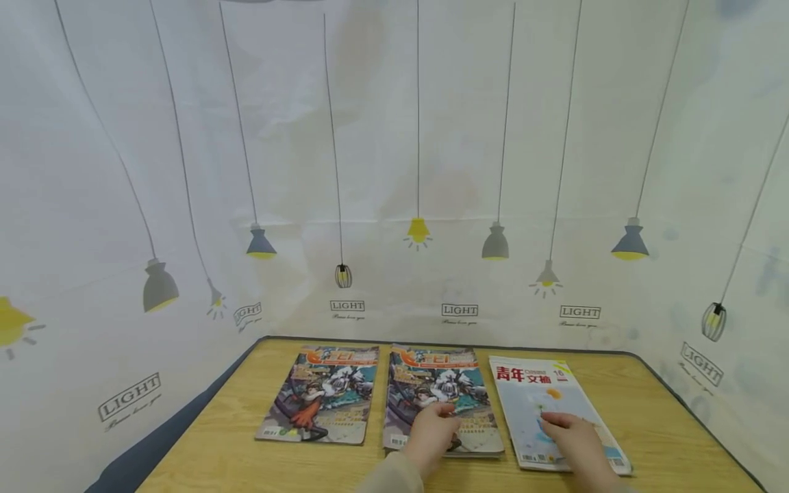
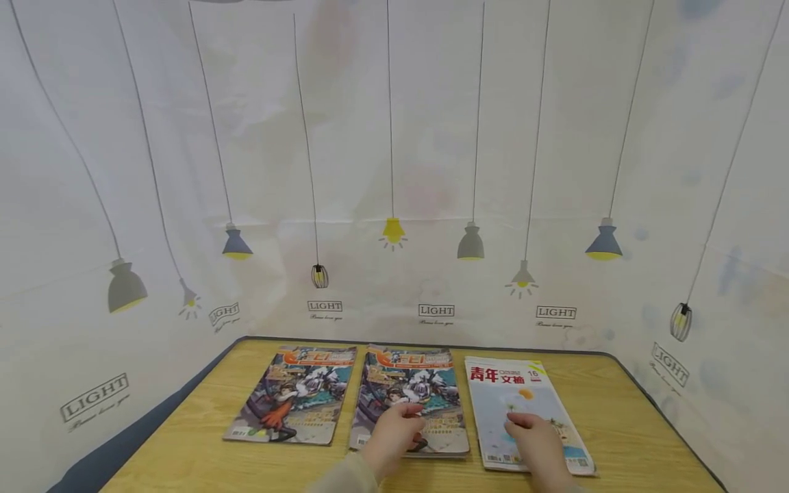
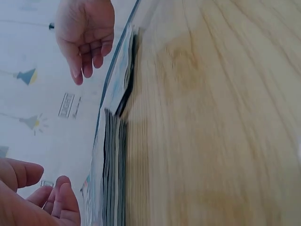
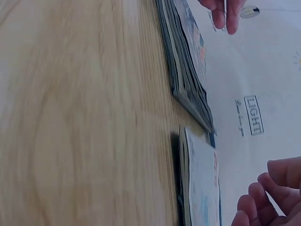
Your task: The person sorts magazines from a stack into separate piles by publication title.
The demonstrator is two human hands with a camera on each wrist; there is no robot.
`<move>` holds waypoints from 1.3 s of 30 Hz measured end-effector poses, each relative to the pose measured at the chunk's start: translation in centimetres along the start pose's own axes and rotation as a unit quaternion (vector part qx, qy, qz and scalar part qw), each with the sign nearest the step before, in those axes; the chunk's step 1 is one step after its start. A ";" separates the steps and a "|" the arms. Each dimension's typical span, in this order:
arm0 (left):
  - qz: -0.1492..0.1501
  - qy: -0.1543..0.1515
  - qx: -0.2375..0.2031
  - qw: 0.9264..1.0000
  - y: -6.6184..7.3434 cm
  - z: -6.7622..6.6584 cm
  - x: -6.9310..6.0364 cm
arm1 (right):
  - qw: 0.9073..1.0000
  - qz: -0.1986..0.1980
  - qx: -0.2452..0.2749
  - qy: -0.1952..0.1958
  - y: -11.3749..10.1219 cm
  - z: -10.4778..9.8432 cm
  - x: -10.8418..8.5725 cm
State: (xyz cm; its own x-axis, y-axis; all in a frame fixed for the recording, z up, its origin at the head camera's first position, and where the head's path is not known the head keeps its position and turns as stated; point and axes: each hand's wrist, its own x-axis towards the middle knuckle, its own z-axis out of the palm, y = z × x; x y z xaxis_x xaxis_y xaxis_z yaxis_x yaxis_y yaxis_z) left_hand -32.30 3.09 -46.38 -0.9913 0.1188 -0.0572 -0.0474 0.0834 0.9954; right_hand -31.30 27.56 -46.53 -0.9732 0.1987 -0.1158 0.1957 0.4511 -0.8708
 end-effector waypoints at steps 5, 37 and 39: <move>0.008 0.019 -0.012 1.000 -0.5 -2.3 0.4 | 0.999 0.001 0.030 -0.015 -1.1 2.1 -0.2; -0.010 0.106 0.105 0.989 -3.1 -8.6 0.3 | 0.999 -0.009 -0.050 -0.021 -1.7 8.1 0.1; -0.003 0.106 0.110 0.988 -3.1 -8.7 0.2 | 0.999 -0.008 -0.050 -0.015 -1.8 8.3 0.0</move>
State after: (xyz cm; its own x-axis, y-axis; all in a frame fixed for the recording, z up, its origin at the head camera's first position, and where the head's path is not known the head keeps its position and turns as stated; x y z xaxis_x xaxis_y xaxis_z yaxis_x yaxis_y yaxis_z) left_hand -33.40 -5.77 -48.84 -0.9957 -0.0898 -0.0221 -0.0481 0.2994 0.9529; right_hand -32.62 19.56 -48.95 -0.9793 0.1651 -0.1168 0.1888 0.5392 -0.8207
